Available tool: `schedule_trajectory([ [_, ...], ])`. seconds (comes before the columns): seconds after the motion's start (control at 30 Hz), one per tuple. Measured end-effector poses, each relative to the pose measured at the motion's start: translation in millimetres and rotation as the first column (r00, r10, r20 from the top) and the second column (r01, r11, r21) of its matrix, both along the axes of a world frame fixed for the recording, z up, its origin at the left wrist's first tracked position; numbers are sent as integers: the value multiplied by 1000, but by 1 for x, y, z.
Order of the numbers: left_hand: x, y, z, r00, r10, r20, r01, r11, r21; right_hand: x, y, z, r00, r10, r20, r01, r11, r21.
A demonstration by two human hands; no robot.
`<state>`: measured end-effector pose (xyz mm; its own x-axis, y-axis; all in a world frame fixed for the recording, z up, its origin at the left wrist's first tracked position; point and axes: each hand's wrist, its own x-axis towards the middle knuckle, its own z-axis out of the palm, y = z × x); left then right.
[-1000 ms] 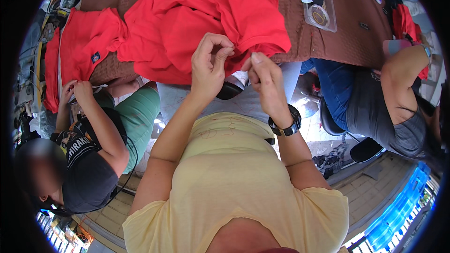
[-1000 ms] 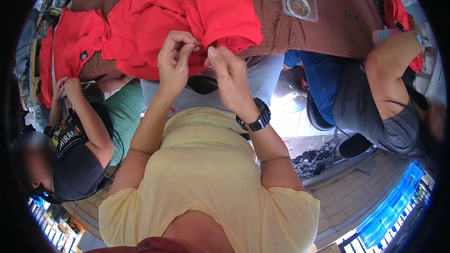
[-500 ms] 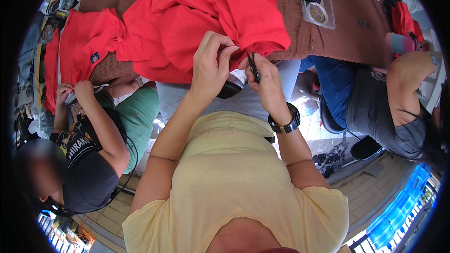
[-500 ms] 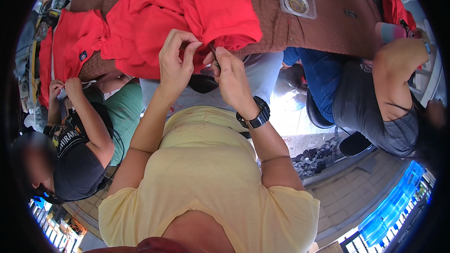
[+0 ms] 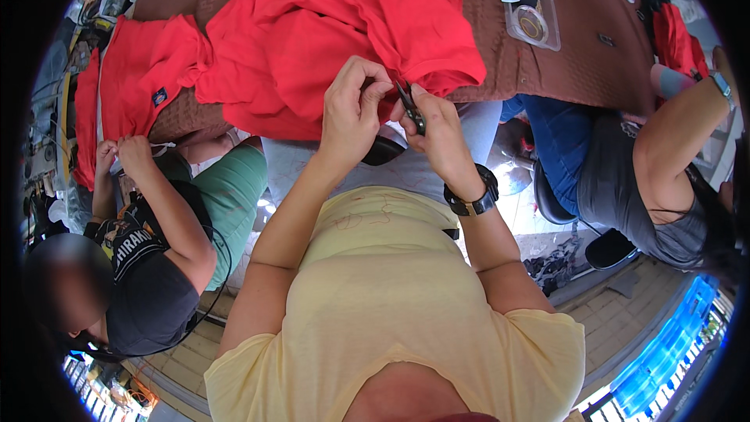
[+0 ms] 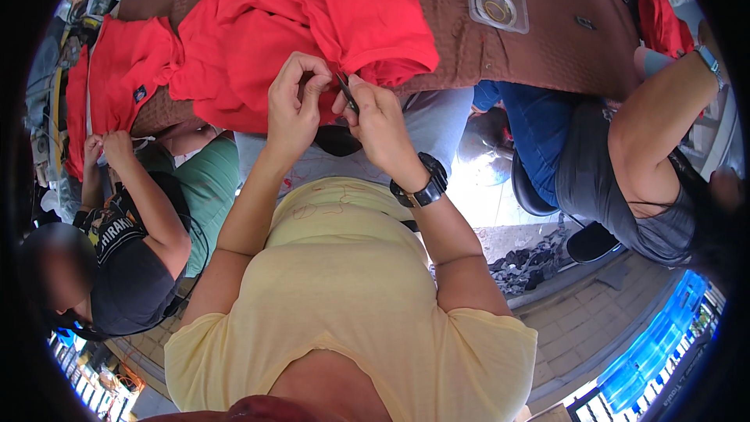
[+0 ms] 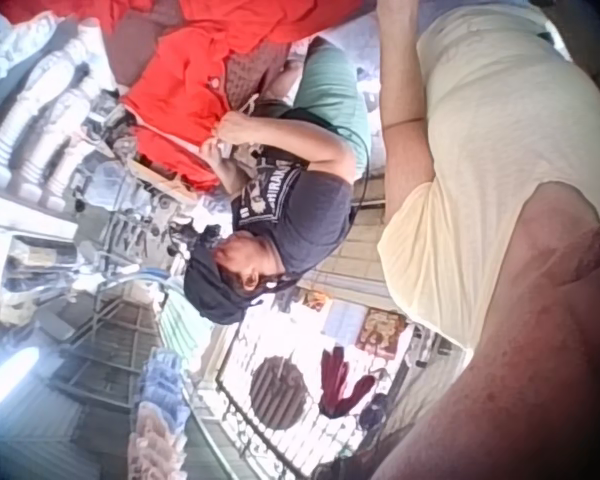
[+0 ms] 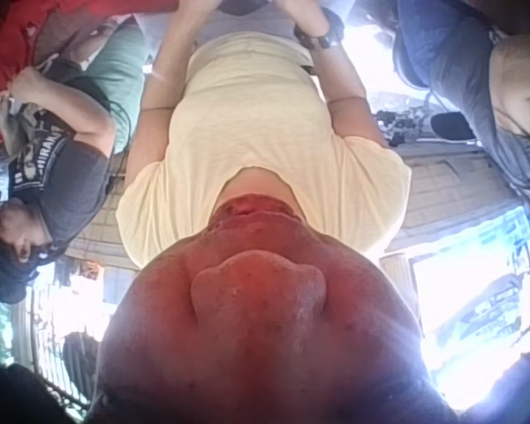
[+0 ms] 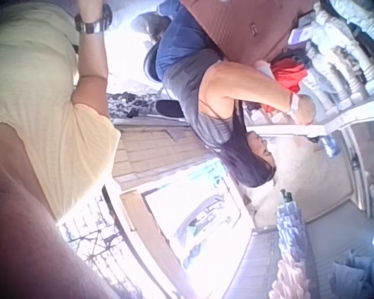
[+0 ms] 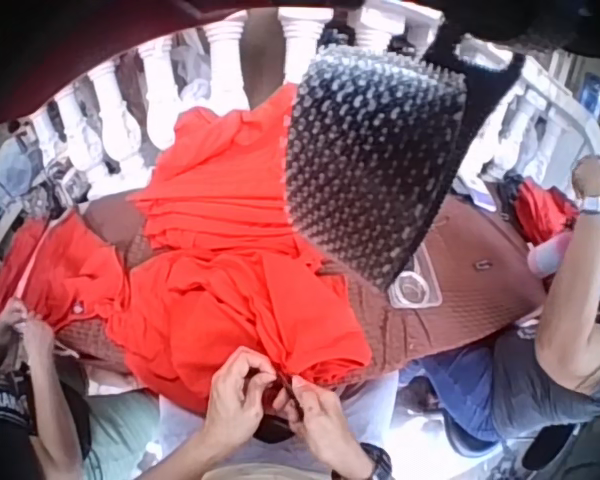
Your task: The person trims loose threads from red garments using a small pair of snips, handling each garment one at a time and moving it aside after finishing.
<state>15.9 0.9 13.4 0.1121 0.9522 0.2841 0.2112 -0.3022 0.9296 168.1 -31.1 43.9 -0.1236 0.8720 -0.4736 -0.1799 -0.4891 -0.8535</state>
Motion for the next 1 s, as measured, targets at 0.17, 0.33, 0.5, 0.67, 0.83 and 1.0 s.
schedule_trajectory([
  [0.17, -23, -22, 37, 930, -291, -223, 272, 956, -113, 18, -12, 3, 993, -7, 121, 8, 1000, -6],
  [0.33, -3, -17, 39, 983, 63, -170, -55, 997, 50, 17, -12, 4, 997, -23, 75, 21, 999, 36],
  [0.5, 5, -1, 13, 983, 57, -172, -39, 994, 105, 5, -11, 3, 999, -3, 48, -1, 996, 86],
  [0.67, 8, 4, 6, 997, 23, -78, -21, 999, 34, 0, -6, 1, 1000, 7, 28, -8, 998, 57],
  [0.83, 10, -1, 10, 999, 22, -32, -22, 1000, -14, -6, -1, -7, 997, -30, 78, 15, 984, 178],
  [1.0, 11, -3, 9, 1000, 25, -19, -25, 999, -22, -10, 3, -7, 999, -43, 23, 40, 993, 114],
])
